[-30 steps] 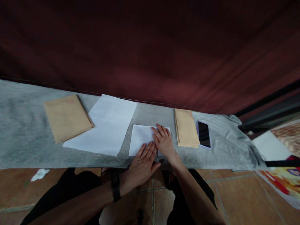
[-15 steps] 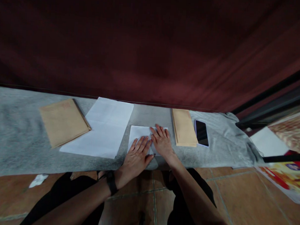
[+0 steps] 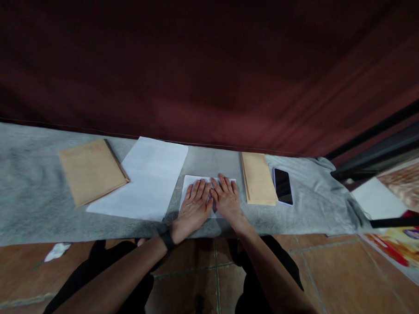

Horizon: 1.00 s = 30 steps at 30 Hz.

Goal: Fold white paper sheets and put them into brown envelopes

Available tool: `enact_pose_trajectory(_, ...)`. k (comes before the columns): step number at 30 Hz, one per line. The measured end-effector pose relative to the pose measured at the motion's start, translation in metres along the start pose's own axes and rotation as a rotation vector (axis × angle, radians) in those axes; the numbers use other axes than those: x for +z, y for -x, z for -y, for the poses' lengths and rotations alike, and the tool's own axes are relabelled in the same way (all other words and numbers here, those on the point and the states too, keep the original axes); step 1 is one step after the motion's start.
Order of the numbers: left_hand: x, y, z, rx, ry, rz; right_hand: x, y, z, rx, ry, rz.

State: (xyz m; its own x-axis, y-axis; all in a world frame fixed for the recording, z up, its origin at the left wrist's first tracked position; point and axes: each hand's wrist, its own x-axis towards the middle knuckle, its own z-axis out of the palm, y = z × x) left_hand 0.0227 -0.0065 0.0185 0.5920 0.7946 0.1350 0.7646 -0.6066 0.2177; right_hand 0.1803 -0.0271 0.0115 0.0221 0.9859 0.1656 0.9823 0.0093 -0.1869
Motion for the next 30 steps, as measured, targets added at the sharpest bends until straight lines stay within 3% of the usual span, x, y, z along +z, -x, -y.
enact_pose_trajectory(5, 0.003, -0.018, 0.005, -0.098, -0.025, -0.042, 0.0, 0.002, 0.0, 0.033, -0.001, -0.007)
enact_pose_trajectory(10, 0.006, -0.014, 0.013, -0.122, -0.04, -0.133, 0.001, 0.009, -0.005, 0.065, 0.0, -0.058)
enact_pose_trajectory(20, 0.003, -0.012, 0.016, -0.114, -0.029, -0.166, 0.004, 0.019, -0.014, 0.102, 0.007, -0.085)
enact_pose_trajectory(23, -0.002, -0.01, 0.015, -0.036, -0.016, -0.17, 0.003, 0.021, -0.015, 0.101, 0.007, -0.092)
enact_pose_trajectory(27, -0.004, -0.001, 0.008, 0.204, 0.014, -0.085, 0.0, 0.024, -0.015, 0.096, 0.005, -0.082)
enact_pose_trajectory(30, -0.001, 0.006, 0.002, 0.217, -0.008, -0.065, -0.006, 0.029, -0.015, 0.101, -0.01, -0.061)
